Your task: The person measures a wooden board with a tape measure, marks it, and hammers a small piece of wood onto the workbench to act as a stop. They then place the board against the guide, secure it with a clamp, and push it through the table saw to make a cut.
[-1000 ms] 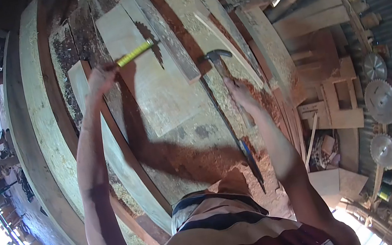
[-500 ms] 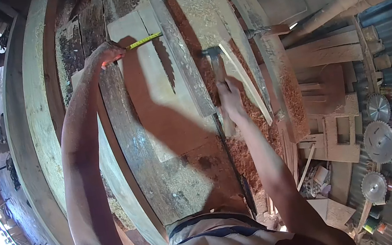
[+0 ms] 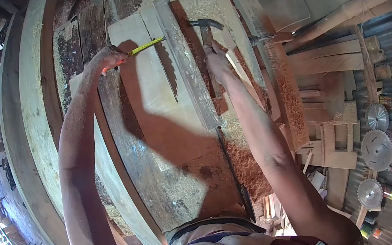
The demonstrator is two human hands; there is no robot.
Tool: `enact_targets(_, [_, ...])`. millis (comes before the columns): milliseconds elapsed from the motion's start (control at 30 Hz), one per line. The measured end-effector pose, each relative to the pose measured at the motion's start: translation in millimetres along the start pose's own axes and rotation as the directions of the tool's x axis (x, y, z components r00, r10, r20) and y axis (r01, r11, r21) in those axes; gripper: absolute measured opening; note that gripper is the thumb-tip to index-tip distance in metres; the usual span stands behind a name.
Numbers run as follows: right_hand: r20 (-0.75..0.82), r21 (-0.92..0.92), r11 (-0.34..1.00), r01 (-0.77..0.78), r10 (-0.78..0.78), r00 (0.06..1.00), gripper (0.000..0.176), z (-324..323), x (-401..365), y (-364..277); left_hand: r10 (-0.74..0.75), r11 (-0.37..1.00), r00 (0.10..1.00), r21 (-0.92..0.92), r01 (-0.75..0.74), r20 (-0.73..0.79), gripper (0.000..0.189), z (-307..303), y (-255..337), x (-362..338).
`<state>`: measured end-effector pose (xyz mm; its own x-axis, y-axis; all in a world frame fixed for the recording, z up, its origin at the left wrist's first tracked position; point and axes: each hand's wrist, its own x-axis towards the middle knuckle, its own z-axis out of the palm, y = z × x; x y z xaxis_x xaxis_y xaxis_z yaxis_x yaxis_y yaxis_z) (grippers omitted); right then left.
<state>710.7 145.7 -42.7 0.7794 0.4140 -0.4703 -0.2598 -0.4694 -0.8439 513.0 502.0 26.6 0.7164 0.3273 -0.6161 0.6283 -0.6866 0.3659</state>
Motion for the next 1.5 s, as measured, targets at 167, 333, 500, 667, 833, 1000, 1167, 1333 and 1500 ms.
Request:
enact_targets(167, [-0.063, -0.140, 0.986, 0.091, -0.101, 0.993, 0.067, 1.6, -10.1, 2.5, 0.106, 0.987, 0.994, 0.123, -0.108, 0.024, 0.025, -0.8, 0.5, 3.4])
enact_targets(333, [0.016, -0.530, 0.836, 0.143, -0.159, 0.987, 0.065, -8.5, -36.2, 4.1, -0.139, 0.938, 0.973, -0.339, 0.069, -0.185, 0.037, 10.7, 30.0, -48.7])
enact_targets(500, [-0.068, -0.753, 0.540, 0.377, -0.633, 0.771, 0.048, -37.8, -179.7, 60.4, 0.594, 0.802, 0.662, 0.276, -0.529, -0.457, 0.061, 136.2, -36.9, -103.5])
enact_targets(667, [-0.222, -0.592, 0.797, 0.122, -0.306, 0.926, 0.039, -108.7, -407.5, 156.3, -0.105, 0.949, 0.895, -0.312, -0.040, -0.433, 0.067, 287.9, 69.4, -311.6])
enact_targets(833, [-0.538, -0.580, 0.664, -0.472, 0.123, 0.834, 0.040, -207.1, -606.7, 348.0, -0.128, 0.985, 0.872, -0.166, 0.055, -0.472, 0.060, 384.5, 65.0, -386.5])
enact_targets(1000, [-0.308, 0.451, 0.410, -0.793, 0.905, 0.293, 0.101, -229.5, -715.9, 493.8, 0.169, 0.986, 0.748, 0.117, -0.123, -0.642, 0.059, 406.4, 55.1, -396.2])
enact_targets(1167, [-0.130, 0.774, 0.482, -0.411, 0.756, 0.642, 0.105, -182.2, -724.8, 538.5, 0.373, 0.903, 0.710, 0.058, -0.425, -0.597, 0.052, 368.5, 118.2, -382.7])
enact_targets(1333, [-0.095, 0.839, 0.441, -0.320, 0.697, 0.711, 0.085, -160.0, -702.3, 533.6, 0.626, 0.695, 0.472, 0.169, -0.699, -0.621, 0.044, 388.9, 228.2, -330.1])
enact_targets(1500, [-0.163, 0.678, 0.665, -0.313, 0.551, 0.818, 0.082, -159.3, -705.0, 549.1, 0.743, 0.630, 0.411, 0.344, -0.696, -0.528, 0.057, 417.0, 315.0, -246.5])
